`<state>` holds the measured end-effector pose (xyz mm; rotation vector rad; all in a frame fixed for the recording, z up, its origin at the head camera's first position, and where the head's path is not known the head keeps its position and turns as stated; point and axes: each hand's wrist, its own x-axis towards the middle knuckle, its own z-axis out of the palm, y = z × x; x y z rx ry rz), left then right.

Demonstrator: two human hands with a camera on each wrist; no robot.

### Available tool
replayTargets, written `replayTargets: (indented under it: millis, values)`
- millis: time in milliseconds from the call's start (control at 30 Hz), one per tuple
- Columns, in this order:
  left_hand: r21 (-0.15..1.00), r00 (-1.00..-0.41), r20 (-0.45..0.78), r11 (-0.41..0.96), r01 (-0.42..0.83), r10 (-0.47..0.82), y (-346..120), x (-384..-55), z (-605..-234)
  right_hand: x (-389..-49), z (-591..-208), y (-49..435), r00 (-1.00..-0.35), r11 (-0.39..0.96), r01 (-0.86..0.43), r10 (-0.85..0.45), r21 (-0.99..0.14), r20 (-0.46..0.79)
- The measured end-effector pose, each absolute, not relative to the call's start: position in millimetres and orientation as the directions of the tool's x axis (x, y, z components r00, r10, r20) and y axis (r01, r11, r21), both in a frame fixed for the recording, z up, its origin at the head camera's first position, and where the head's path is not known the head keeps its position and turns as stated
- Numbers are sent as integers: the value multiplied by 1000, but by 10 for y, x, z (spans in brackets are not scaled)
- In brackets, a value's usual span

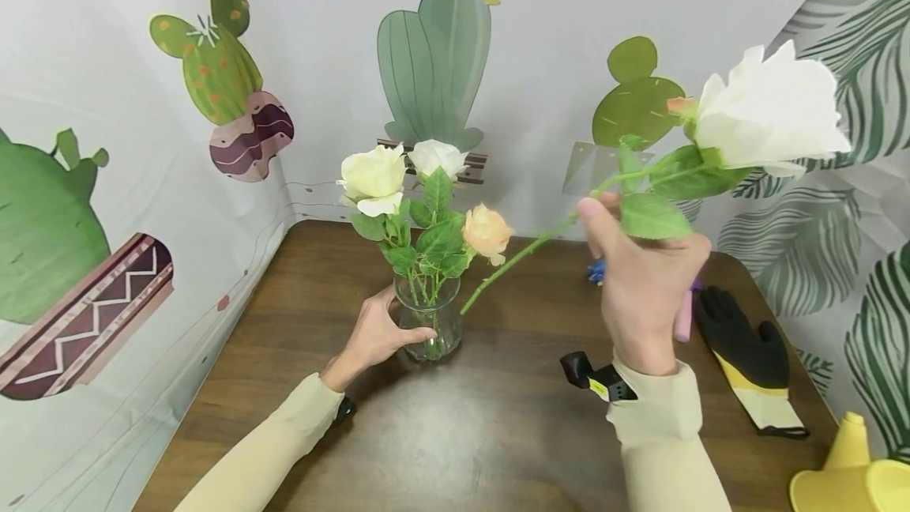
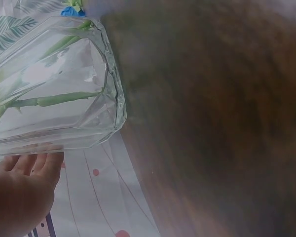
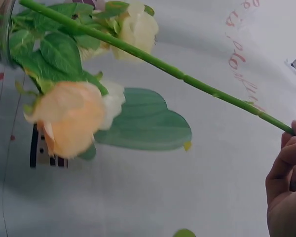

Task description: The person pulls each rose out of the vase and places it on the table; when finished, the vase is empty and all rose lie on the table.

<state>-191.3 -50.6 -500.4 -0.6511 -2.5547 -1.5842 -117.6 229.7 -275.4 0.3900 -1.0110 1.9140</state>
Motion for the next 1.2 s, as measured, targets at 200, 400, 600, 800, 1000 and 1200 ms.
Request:
replayTargets:
  millis: [200, 400, 600, 800, 1000, 1200]
  values:
    - [837, -908, 272, 387, 387, 319, -502, -1906, -5001, -1114, -2834, 2537, -590, -180, -776, 545, -605, 595]
    - [837, -910, 266, 392, 382, 319, -504, -1906, -4990, -1068, -3029, 2782, -723, -119, -600, 504, -791, 472]
    - [841, -910, 266, 385, 380, 317, -502, -1903, -4991, -1095, -3211, 3033, -812, 23, -275, 530, -961, 245]
    - [840, -911, 270, 385, 382, 312, -500, -1917, -5022, -1164, -3460, 3277, -868, 290, -47, 461, -956, 182]
    - [839, -910, 271, 386, 383, 314, -496, -1922, -5024, -1272, -3755, 3480, -892, 483, 106, 432, -869, 131]
    - [839, -914, 265, 393, 376, 308, -496, -1920, -5024, -1388, -4067, 3649, -921, 607, 211, 387, -766, 53]
